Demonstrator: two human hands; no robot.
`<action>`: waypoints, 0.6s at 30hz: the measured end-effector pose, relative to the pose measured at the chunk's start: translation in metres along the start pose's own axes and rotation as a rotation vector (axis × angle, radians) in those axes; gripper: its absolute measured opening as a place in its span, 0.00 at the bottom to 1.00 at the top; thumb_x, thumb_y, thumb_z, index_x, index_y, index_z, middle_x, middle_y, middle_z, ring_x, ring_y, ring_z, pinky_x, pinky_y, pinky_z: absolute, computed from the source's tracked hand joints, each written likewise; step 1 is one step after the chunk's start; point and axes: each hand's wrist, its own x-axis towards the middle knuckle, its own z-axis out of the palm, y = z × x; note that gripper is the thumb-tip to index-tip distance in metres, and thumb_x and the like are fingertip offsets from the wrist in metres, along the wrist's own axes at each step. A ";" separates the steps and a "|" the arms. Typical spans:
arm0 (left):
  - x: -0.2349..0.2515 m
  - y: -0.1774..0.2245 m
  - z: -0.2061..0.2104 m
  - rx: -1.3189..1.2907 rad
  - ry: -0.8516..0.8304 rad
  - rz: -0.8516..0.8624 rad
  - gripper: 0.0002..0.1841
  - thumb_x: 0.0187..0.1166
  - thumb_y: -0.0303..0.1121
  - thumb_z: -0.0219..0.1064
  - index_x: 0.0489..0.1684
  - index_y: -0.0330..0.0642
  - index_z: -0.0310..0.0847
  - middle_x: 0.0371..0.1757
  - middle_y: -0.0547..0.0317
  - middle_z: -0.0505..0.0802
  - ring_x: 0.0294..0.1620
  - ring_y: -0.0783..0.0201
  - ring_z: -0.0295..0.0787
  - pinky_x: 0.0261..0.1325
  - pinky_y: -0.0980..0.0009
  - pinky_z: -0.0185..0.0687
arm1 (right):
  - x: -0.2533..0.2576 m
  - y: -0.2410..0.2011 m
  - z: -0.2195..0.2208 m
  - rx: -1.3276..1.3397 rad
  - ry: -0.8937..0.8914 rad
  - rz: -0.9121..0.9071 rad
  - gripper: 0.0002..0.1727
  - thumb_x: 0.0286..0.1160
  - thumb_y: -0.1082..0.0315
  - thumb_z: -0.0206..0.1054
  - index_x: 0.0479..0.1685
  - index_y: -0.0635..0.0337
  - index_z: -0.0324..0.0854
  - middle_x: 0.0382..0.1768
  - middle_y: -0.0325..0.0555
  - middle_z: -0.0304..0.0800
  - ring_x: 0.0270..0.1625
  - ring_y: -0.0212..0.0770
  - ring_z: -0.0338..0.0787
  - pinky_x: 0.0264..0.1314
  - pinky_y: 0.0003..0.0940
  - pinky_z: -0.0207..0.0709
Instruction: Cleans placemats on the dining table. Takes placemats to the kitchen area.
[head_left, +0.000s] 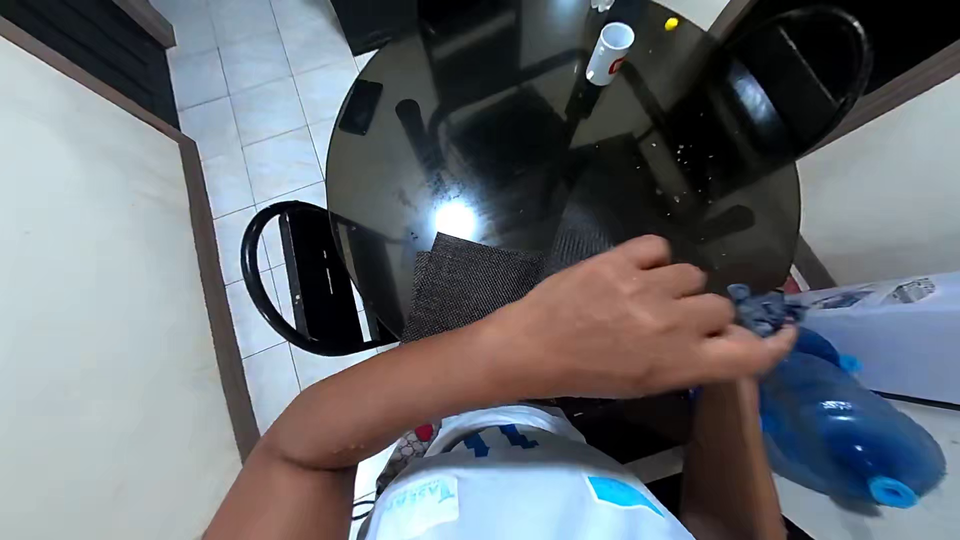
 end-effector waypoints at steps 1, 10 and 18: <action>-0.015 -0.004 -0.001 -0.019 -0.025 -0.034 0.11 0.83 0.24 0.61 0.47 0.47 0.91 0.46 0.58 0.97 0.54 0.60 0.93 0.58 0.60 0.79 | -0.007 -0.026 0.013 0.099 -0.028 0.073 0.29 0.95 0.49 0.31 0.84 0.55 0.58 0.68 0.47 0.80 0.66 0.39 0.85 0.69 0.43 0.81; -0.261 -0.024 0.124 -0.631 0.817 -1.374 0.17 0.86 0.26 0.56 0.68 0.35 0.80 0.89 0.52 0.67 0.85 0.59 0.67 0.78 0.61 0.74 | -0.091 -0.012 0.040 -0.348 -0.060 0.285 0.23 0.87 0.67 0.55 0.78 0.62 0.63 0.49 0.47 0.85 0.41 0.37 0.90 0.43 0.37 0.89; -0.292 0.040 0.170 -1.028 0.853 -2.161 0.26 0.94 0.40 0.51 0.85 0.36 0.60 0.75 0.43 0.80 0.69 0.57 0.81 0.66 0.58 0.81 | -0.215 0.051 0.121 -0.876 -1.029 -0.179 0.32 0.65 0.68 0.74 0.75 0.65 0.80 0.87 0.67 0.64 0.87 0.62 0.69 0.86 0.56 0.68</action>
